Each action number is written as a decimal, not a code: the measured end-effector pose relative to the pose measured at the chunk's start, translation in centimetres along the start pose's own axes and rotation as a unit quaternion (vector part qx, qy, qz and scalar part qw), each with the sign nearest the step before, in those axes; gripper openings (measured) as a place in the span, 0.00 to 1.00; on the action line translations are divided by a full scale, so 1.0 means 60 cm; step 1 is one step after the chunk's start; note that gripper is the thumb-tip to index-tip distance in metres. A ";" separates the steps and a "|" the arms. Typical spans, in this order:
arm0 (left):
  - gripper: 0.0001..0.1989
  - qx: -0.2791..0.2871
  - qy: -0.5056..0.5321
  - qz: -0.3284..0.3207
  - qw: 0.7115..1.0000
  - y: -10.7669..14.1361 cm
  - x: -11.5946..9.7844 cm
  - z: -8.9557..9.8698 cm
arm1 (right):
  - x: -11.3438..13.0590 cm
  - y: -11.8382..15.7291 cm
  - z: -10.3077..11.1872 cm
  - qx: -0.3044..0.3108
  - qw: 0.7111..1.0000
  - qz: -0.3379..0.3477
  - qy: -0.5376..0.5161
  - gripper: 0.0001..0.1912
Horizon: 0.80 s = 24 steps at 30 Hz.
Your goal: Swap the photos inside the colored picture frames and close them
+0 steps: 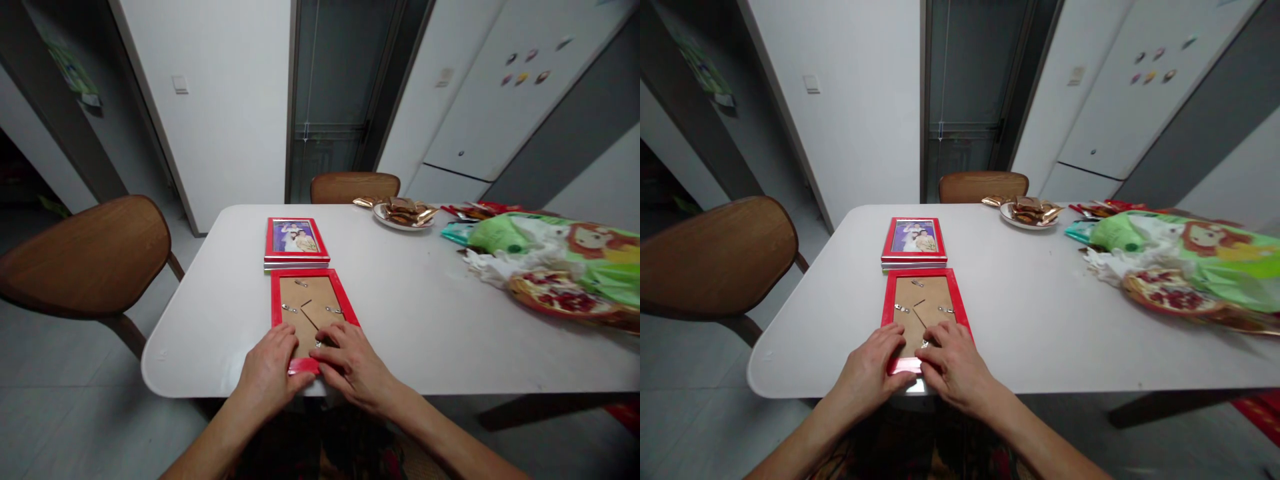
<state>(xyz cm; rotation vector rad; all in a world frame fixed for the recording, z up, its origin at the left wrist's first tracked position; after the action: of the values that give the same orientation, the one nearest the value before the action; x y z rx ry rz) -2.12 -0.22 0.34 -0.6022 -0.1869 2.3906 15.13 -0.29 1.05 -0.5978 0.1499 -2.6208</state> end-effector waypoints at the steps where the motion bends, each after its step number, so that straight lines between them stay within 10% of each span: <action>1: 0.21 0.001 0.000 0.000 1.000 0.000 0.000 0.000 | 0.000 0.000 0.001 0.002 1.000 0.001 -0.004 0.10; 24: 0.22 0.013 0.025 -0.004 1.000 -0.001 0.004 0.004 | 0.013 -0.144 -0.040 -0.006 0.998 -0.052 0.027 0.11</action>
<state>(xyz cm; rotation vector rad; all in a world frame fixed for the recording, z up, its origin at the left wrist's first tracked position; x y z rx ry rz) -2.38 -0.04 0.48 -0.6466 -0.1356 2.3643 10.02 7.09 0.93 -0.5530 0.1541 -2.7399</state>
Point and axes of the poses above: each hand's wrist, its own y-axis away from the middle knuckle, its own z-axis out of the back of the hand, x = y × z, the point moved 1 cm from there along -y, towards the middle knuckle, and after that the axes turned 12 degrees about -z, right-handed, at the moved point
